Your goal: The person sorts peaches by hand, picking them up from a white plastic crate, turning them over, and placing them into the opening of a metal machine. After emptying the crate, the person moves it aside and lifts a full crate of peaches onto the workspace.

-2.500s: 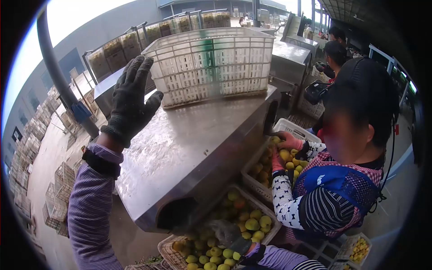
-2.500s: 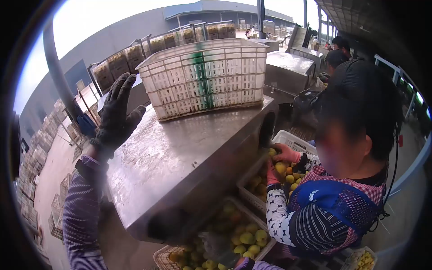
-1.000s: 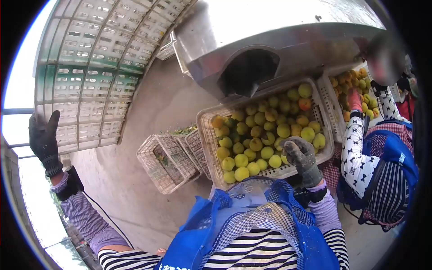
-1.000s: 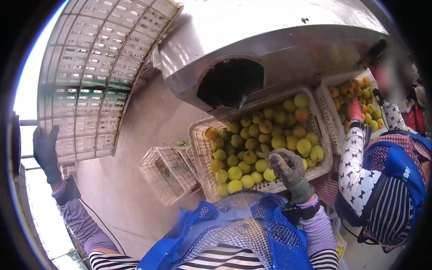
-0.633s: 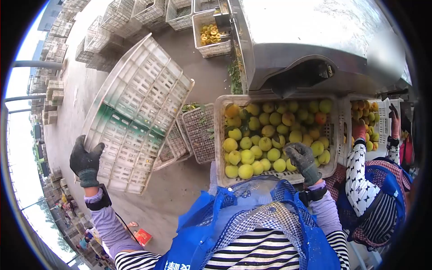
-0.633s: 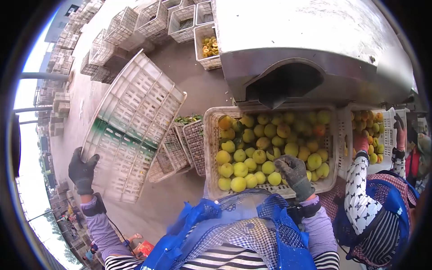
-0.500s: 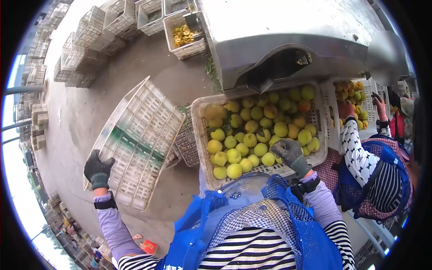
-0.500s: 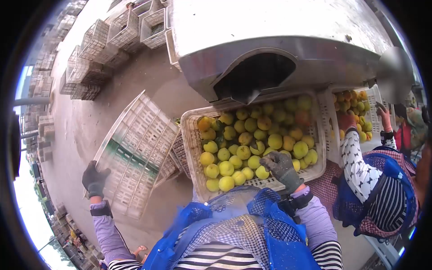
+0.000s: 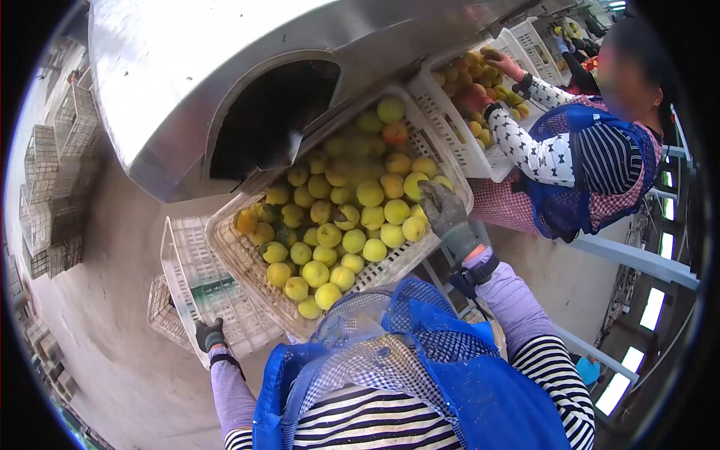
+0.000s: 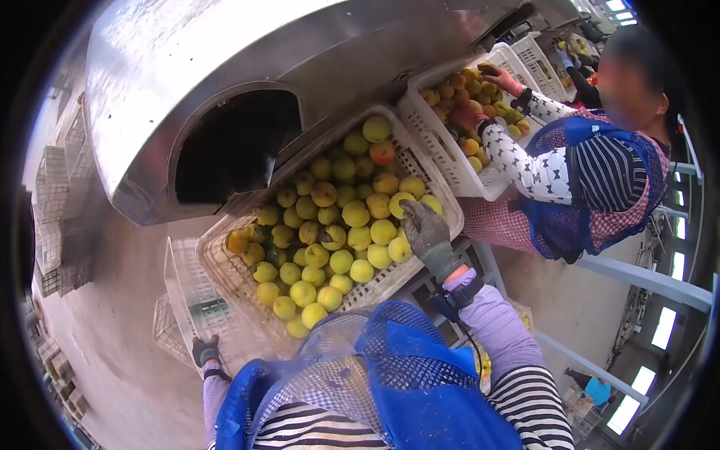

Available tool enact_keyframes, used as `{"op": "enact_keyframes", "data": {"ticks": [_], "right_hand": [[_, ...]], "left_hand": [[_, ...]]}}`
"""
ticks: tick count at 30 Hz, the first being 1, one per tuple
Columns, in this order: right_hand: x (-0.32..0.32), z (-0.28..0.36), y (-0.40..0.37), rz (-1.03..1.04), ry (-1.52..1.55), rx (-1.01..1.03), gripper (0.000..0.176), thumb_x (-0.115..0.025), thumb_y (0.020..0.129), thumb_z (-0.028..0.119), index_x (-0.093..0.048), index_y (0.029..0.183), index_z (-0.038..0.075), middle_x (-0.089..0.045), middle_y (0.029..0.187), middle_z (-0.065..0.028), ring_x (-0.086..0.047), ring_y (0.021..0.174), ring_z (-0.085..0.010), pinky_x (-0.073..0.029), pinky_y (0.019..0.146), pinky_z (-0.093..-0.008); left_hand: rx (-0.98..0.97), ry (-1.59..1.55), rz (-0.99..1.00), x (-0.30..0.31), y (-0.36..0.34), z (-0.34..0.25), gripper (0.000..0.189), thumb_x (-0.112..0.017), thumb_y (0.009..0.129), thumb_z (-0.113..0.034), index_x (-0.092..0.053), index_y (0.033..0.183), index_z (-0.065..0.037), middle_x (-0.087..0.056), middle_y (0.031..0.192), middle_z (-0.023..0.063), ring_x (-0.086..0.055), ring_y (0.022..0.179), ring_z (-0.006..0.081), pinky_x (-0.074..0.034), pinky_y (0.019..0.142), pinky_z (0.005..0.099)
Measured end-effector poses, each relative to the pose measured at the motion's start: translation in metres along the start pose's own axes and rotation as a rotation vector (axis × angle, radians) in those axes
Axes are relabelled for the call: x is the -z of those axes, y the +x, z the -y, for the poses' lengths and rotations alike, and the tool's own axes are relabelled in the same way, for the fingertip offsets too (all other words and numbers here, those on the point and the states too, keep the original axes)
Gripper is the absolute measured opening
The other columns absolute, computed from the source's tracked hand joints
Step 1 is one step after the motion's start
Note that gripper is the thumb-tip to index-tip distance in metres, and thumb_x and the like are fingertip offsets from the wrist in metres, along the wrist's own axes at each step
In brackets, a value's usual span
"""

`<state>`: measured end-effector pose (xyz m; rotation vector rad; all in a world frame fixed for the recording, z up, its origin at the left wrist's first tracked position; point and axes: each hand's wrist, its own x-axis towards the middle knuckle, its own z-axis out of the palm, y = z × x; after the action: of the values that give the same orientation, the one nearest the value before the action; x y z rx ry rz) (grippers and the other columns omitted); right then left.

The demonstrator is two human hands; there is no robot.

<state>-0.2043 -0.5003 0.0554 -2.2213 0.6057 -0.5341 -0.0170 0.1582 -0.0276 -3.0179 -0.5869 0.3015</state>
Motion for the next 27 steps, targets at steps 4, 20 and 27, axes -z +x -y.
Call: {"op": "enact_keyframes", "data": {"ticks": [4,20,27], "right_hand": [[-0.014,0.017,0.088,0.011,-0.414,-0.052,0.063,-0.069,0.086,0.027,-0.048,0.143,0.008,-0.061,0.127,-0.0205,-0.062,0.109,-0.0403,-0.051,0.092,-0.0494],[-0.055,0.067,0.115,0.763,-0.111,0.259,0.071,-0.074,0.083,0.044,-0.049,0.138,0.007,-0.058,0.133,-0.0182,-0.059,0.118,-0.0347,-0.048,0.096,-0.0483],[-0.125,-0.075,0.179,0.018,-0.884,0.262,0.045,-0.054,0.094,0.017,-0.052,0.137,0.005,-0.064,0.118,-0.0157,-0.064,0.102,-0.0317,-0.052,0.084,-0.0465]], "left_hand": [[0.074,-0.048,0.138,-0.066,-0.007,0.013,0.052,-0.080,0.071,-0.028,-0.065,0.113,-0.003,-0.070,0.107,0.0252,-0.068,0.102,0.0420,-0.053,0.089,0.0466],[-0.518,-1.347,0.625,0.181,-0.208,-0.342,0.056,-0.057,0.101,-0.027,-0.040,0.149,-0.004,-0.049,0.144,0.0169,-0.052,0.127,0.0247,-0.047,0.101,0.0373],[-0.620,0.065,0.191,0.046,-0.167,-0.404,0.062,-0.071,0.088,-0.044,-0.053,0.135,-0.006,-0.052,0.142,0.0175,-0.060,0.116,0.0299,-0.052,0.090,0.0426]]}}
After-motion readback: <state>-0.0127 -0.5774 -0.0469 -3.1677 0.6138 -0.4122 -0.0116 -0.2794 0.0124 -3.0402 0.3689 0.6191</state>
